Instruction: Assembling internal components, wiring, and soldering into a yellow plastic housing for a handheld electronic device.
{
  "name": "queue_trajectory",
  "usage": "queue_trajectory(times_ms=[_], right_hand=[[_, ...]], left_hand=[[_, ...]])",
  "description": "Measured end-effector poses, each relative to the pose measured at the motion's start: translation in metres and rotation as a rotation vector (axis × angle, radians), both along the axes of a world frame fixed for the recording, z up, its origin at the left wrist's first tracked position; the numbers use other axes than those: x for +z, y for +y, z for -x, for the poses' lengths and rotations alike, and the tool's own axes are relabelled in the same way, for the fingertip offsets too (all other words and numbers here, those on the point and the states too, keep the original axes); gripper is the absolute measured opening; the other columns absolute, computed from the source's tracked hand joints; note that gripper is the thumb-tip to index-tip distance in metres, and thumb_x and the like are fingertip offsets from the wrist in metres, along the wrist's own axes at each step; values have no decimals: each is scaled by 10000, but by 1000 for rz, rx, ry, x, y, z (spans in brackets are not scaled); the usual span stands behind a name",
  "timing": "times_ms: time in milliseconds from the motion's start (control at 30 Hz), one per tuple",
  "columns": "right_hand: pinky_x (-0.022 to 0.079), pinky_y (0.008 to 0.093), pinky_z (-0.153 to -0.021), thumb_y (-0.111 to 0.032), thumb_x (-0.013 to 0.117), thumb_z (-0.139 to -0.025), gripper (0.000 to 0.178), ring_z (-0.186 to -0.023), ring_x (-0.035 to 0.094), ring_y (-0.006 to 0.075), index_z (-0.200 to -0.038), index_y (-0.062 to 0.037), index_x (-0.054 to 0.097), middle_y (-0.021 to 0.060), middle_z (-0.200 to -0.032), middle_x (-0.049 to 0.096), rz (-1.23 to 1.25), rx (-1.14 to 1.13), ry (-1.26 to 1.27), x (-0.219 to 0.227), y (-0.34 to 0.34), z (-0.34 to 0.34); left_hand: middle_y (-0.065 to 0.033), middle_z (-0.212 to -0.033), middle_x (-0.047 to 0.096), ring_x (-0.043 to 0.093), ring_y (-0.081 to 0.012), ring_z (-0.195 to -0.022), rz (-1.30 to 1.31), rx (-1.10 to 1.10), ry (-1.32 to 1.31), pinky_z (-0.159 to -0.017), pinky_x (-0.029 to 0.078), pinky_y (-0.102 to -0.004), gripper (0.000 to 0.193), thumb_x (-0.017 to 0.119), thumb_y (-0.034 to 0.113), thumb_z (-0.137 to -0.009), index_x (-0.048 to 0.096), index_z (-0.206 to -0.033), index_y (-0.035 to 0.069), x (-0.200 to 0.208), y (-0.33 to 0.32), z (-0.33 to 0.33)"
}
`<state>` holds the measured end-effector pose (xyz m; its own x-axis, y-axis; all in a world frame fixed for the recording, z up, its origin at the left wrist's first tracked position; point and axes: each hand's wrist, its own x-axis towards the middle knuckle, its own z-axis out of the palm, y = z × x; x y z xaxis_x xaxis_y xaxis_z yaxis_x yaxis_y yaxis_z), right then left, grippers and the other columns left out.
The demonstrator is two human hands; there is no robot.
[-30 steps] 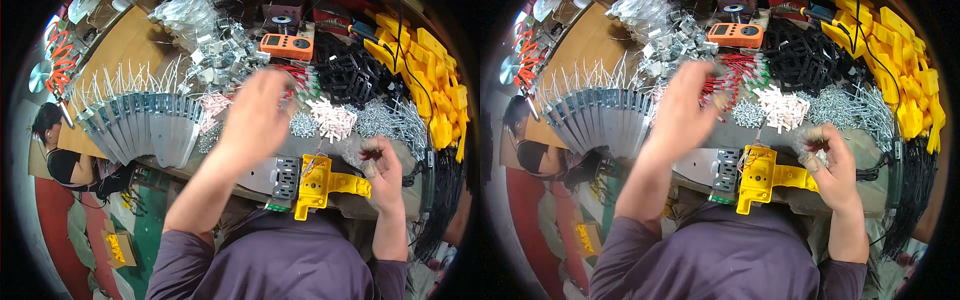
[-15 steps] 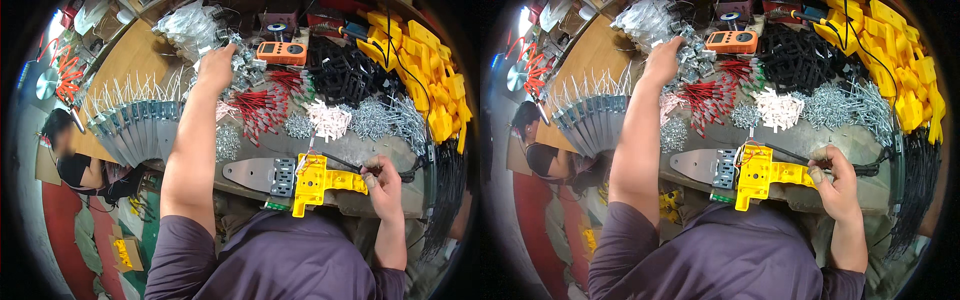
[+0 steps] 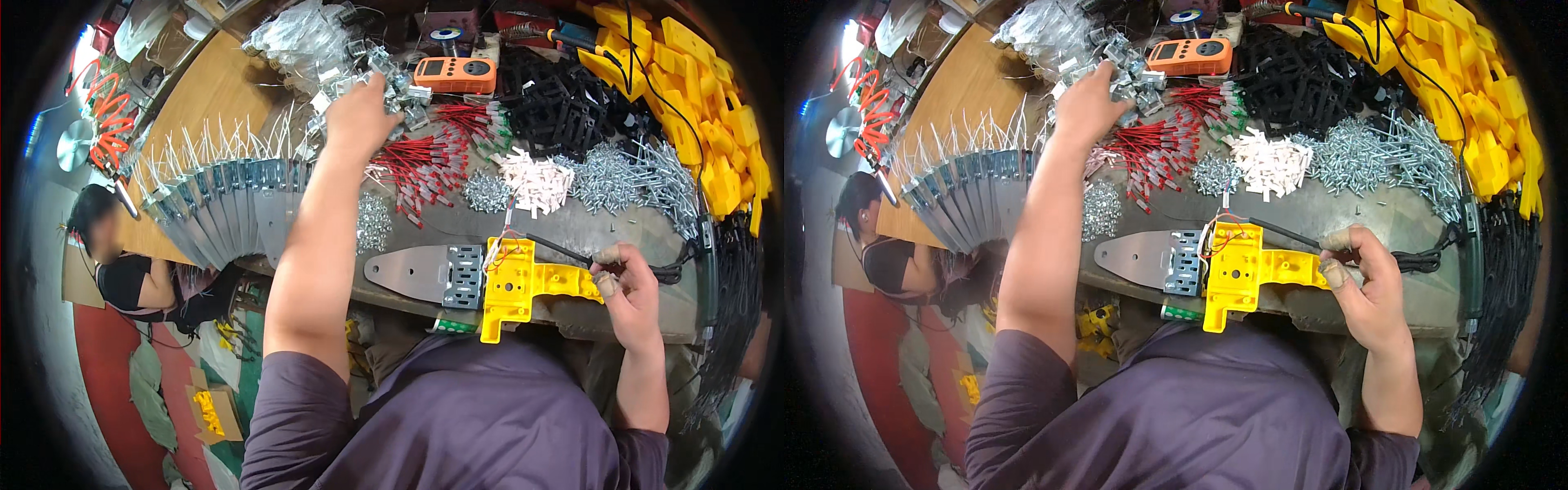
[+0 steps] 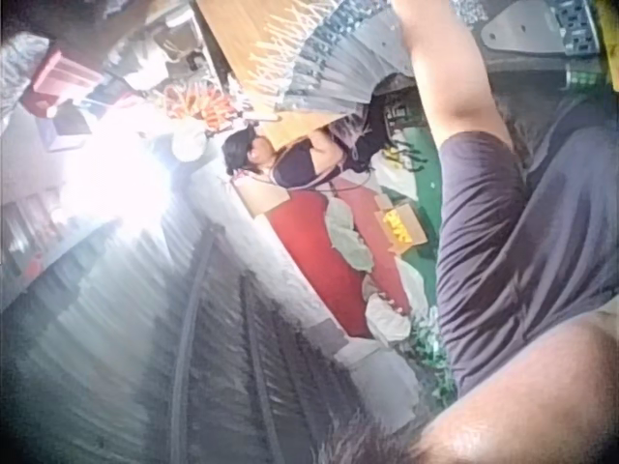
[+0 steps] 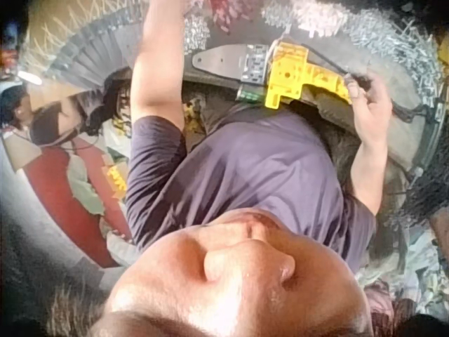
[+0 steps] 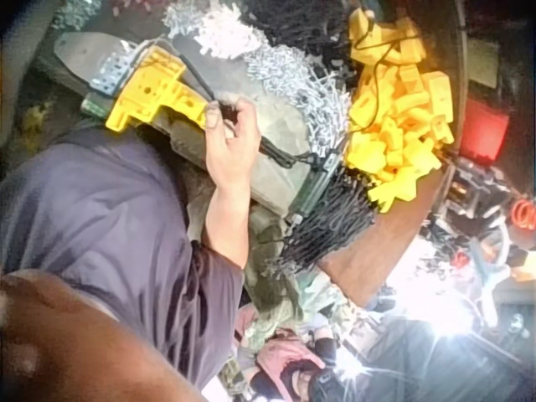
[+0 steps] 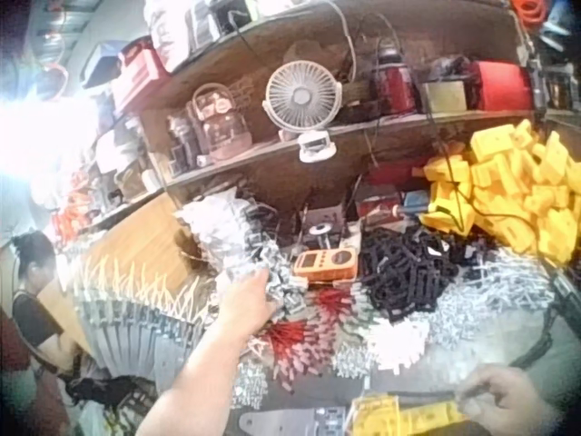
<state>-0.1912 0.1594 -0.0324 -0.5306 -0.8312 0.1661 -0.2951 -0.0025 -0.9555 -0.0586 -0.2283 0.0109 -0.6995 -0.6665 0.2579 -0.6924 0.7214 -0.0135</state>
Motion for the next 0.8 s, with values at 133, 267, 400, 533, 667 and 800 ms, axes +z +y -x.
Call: queue_trajectory(times_ms=[133, 267, 400, 533, 667, 800], right_hand=[[452, 264, -779, -143, 659, -879, 229, -851, 555, 134, -995, 28, 561, 54, -917, 554, -14, 31, 72, 7, -1, -2], [451, 263, -775, -135, 659, -878, 224, -848, 555, 134, -991, 30, 560, 52, -911, 555, 15, 4, 16, 2, 0, -1], [453, 268, -778, -119, 641, -881, 204, -847, 555, 132, -992, 31, 558, 54, -925, 561, -6, -16, 0, 3, 1, -1], [462, 288, -766, -70, 609, -873, 143, -846, 563, 157, -970, 28, 572, 79, -939, 576, 54, -25, 27, 9, -2, -3], [473, 318, -751, -40, 621, -833, 141, -835, 579, 228, -955, 27, 602, 136, -940, 595, 268, 48, 523, 61, -17, -13], [482, 327, -765, 12, 605, -816, 184, -860, 594, 258, -999, 28, 615, 162, -951, 605, 447, -10, 890, 110, -40, -18]], left_hand=[[-191, -1007, 676, 643, -370, -976, 19, 62, 70, -849, 490, -454, 495, 703, 285, -787, 501, -1191, 82, -1, 1, 1], [-189, -903, 674, 663, -371, -885, 82, 67, 165, -789, 511, -459, 446, 688, 270, -768, 490, -1109, 61, 19, 0, -8], [-160, -857, 681, 658, -363, -877, 32, 83, 378, -798, 499, -444, 466, 692, 303, -771, 502, -1113, 51, 45, 8, -13], [-151, -930, 640, 646, -337, -815, 358, -35, 651, -762, 497, -441, 437, 700, 255, -782, 497, -1104, 41, 50, 12, -12], [-118, -946, 593, 629, -251, -813, 239, -441, 938, -710, 529, -351, 491, 761, 107, -737, 463, -1118, 23, 31, 60, -8], [-139, -1051, 558, 618, -229, -889, 46, -667, 1060, -797, 547, -331, 528, 745, 33, -754, 422, -1170, 10, 18, 117, -5]])
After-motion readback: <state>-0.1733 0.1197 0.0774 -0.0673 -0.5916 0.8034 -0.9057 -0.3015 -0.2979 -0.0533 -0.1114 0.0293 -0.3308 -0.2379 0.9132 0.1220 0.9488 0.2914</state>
